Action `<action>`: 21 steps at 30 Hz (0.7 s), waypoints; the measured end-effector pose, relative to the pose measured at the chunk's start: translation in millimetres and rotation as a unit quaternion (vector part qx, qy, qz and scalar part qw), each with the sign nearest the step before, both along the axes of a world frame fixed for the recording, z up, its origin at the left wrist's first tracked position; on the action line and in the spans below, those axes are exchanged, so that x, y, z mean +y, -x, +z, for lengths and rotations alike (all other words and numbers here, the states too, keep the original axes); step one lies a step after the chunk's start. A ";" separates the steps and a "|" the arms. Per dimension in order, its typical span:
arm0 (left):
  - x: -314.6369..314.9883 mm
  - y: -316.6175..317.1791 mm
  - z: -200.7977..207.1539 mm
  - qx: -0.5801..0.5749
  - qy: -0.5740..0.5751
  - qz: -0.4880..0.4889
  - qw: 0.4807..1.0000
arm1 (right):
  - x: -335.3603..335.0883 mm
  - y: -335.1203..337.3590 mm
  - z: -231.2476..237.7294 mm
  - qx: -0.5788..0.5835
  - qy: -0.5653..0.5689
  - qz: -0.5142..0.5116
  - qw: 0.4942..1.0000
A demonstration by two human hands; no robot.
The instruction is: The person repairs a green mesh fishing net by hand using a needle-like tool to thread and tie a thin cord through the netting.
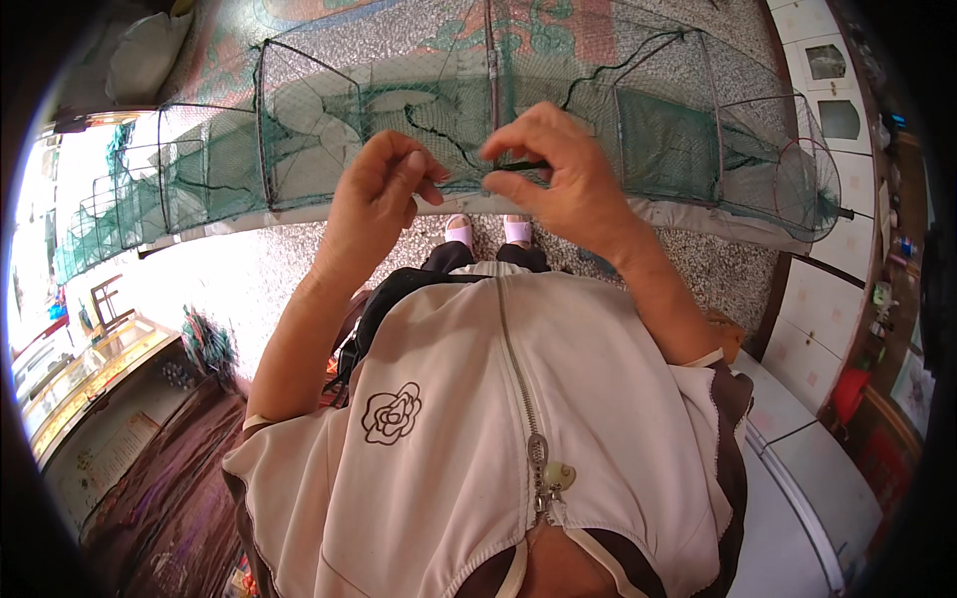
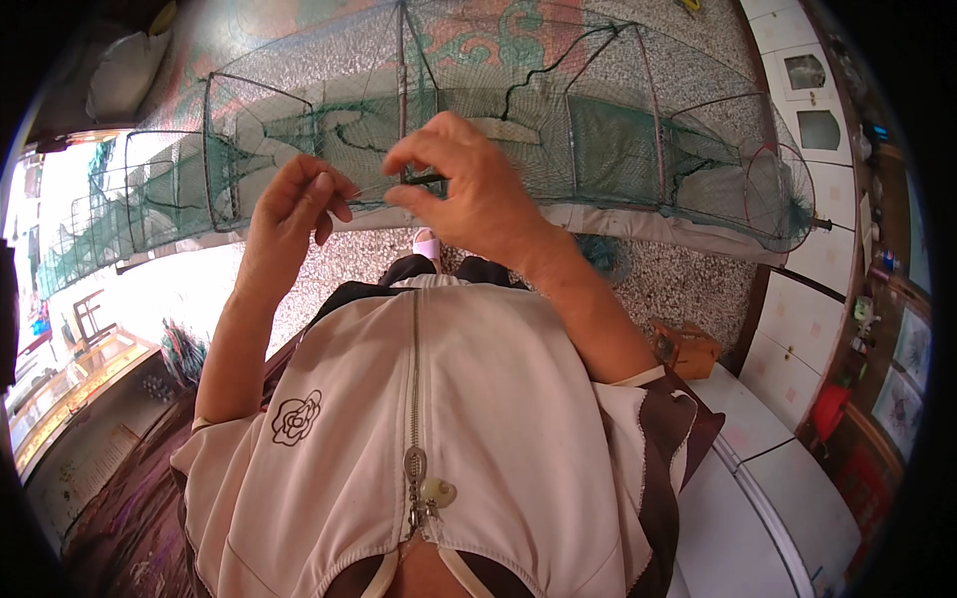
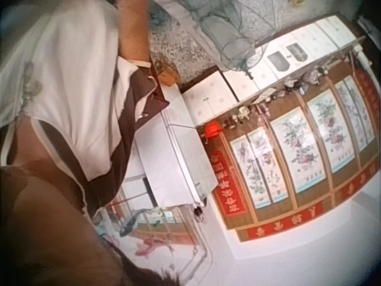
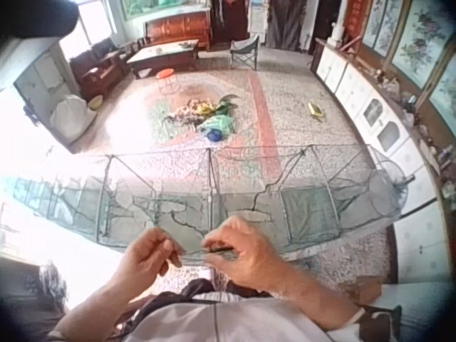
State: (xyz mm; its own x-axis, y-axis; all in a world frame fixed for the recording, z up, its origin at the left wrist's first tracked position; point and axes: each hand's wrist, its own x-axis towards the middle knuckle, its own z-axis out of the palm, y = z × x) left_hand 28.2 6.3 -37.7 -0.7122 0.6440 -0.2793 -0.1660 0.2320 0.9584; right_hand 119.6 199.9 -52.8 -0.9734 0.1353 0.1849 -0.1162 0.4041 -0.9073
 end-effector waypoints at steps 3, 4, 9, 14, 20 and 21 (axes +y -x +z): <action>-5.4 4.4 0.4 -0.031 -0.005 -0.010 0.999 | -6.2 4.4 -5.9 0.014 -0.051 0.008 0.999; -6.4 5.3 -0.2 -0.037 -0.009 -0.019 0.999 | -7.6 5.4 -7.9 0.014 -0.067 0.009 0.998; -4.7 9.1 1.8 -0.035 -0.006 -0.029 0.999 | -22.3 9.6 1.2 0.142 -0.144 -0.028 0.979; 7.5 -8.6 4.7 0.108 -0.027 -0.039 0.993 | -26.9 11.3 43.1 0.207 0.067 0.037 0.975; 25.8 -16.0 13.2 0.260 0.067 -0.118 0.956 | 24.6 -10.4 97.8 0.240 0.357 0.056 0.901; 32.5 -17.0 12.5 0.276 0.054 -0.147 0.948 | 40.5 -24.5 111.8 0.239 0.438 0.049 0.865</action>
